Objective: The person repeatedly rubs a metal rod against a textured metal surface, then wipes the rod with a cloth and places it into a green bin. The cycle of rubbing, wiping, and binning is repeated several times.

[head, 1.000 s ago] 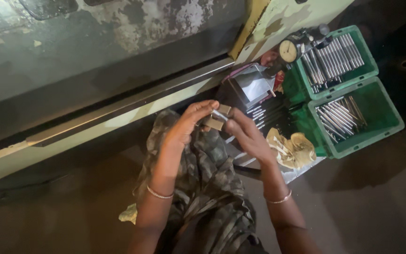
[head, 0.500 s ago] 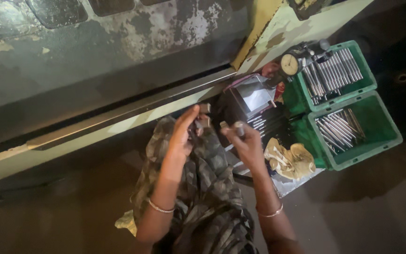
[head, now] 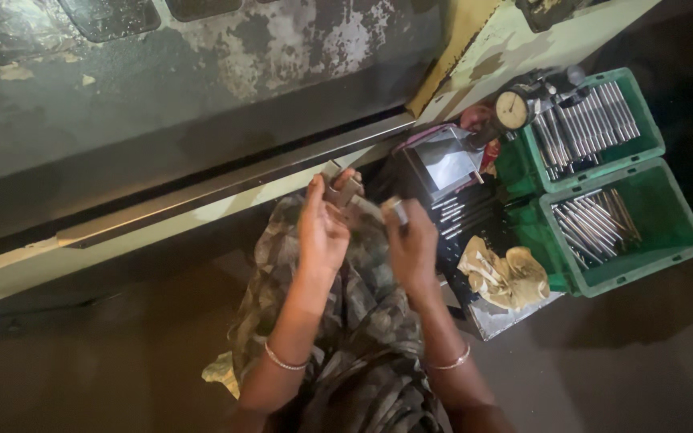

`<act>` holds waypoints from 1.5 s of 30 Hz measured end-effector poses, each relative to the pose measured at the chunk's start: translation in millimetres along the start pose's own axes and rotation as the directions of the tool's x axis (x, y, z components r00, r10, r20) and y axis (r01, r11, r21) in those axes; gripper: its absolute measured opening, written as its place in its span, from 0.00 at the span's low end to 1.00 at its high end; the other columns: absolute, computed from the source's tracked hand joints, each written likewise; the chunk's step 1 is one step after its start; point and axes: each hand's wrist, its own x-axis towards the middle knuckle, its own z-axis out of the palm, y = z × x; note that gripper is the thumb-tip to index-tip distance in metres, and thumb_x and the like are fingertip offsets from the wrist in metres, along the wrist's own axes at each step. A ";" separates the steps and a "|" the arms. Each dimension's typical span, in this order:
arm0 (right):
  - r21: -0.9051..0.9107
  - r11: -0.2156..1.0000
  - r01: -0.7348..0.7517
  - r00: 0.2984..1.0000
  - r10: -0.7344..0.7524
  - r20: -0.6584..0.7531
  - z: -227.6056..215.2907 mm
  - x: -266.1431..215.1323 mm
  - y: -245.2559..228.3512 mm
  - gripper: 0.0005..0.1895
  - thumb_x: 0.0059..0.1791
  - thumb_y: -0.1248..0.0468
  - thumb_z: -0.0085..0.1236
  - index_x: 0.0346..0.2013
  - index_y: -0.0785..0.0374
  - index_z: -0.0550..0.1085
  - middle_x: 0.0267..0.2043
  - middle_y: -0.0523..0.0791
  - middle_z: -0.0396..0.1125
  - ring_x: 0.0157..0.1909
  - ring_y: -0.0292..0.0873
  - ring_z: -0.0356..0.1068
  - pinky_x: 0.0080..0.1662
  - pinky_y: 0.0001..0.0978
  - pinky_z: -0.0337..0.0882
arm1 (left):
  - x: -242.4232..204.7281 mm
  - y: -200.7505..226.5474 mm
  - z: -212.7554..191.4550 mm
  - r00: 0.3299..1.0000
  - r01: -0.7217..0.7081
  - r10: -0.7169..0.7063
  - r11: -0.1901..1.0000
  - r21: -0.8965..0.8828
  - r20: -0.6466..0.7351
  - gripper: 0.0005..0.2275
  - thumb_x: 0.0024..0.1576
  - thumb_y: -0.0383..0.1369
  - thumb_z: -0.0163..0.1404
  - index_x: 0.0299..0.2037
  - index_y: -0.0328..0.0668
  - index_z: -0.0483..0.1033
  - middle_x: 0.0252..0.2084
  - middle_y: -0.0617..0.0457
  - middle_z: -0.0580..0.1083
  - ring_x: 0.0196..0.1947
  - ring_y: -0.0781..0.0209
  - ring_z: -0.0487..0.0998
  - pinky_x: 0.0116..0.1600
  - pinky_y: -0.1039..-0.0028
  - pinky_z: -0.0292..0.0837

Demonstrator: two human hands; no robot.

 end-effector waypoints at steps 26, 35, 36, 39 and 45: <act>0.509 0.823 -0.254 0.948 0.106 0.301 -39.0 30.9 -9.9 0.18 0.59 0.52 0.38 0.50 0.61 0.70 0.25 0.37 0.61 0.23 0.30 0.54 0.27 0.24 0.53 | 1.6 -6.2 -0.4 0.979 -0.081 -0.047 0.806 0.587 0.200 0.16 0.64 0.45 0.47 0.40 0.41 0.79 0.32 0.61 0.76 0.32 0.73 0.73 0.39 0.80 0.68; 0.388 0.920 -0.049 0.898 -0.129 0.420 -64.6 31.7 -24.7 0.13 0.55 0.69 0.47 0.55 0.65 0.66 0.38 0.42 0.65 0.37 0.34 0.63 0.38 0.27 0.66 | 16.2 -7.4 -11.0 0.974 0.102 -0.198 0.819 0.564 0.111 0.15 0.63 0.44 0.51 0.43 0.40 0.81 0.33 0.60 0.76 0.32 0.72 0.74 0.37 0.81 0.68; 0.374 0.925 -0.066 0.887 -0.117 0.446 -67.7 32.7 -25.5 0.13 0.55 0.70 0.49 0.55 0.65 0.67 0.38 0.42 0.66 0.37 0.34 0.65 0.37 0.27 0.68 | 16.9 -6.6 -11.6 0.970 0.115 -0.215 0.813 0.571 0.111 0.15 0.62 0.44 0.51 0.44 0.41 0.82 0.33 0.60 0.76 0.31 0.74 0.74 0.36 0.83 0.68; 0.383 0.923 -0.045 0.870 -0.152 0.469 -72.3 38.3 -24.0 0.13 0.54 0.69 0.54 0.54 0.65 0.68 0.40 0.42 0.69 0.39 0.32 0.70 0.38 0.27 0.75 | 18.8 0.3 -12.0 0.950 0.159 -0.270 0.850 0.502 0.156 0.13 0.63 0.44 0.53 0.38 0.42 0.79 0.29 0.58 0.74 0.23 0.72 0.70 0.27 0.81 0.63; 0.386 0.908 -0.165 0.850 -0.068 0.522 -75.6 37.6 -15.6 0.11 0.54 0.64 0.57 0.50 0.65 0.75 0.36 0.44 0.74 0.35 0.32 0.70 0.34 0.26 0.74 | 19.1 16.4 -2.5 0.897 0.224 -0.374 0.845 0.486 0.236 0.13 0.60 0.45 0.56 0.39 0.42 0.79 0.29 0.59 0.74 0.24 0.73 0.70 0.26 0.82 0.62</act>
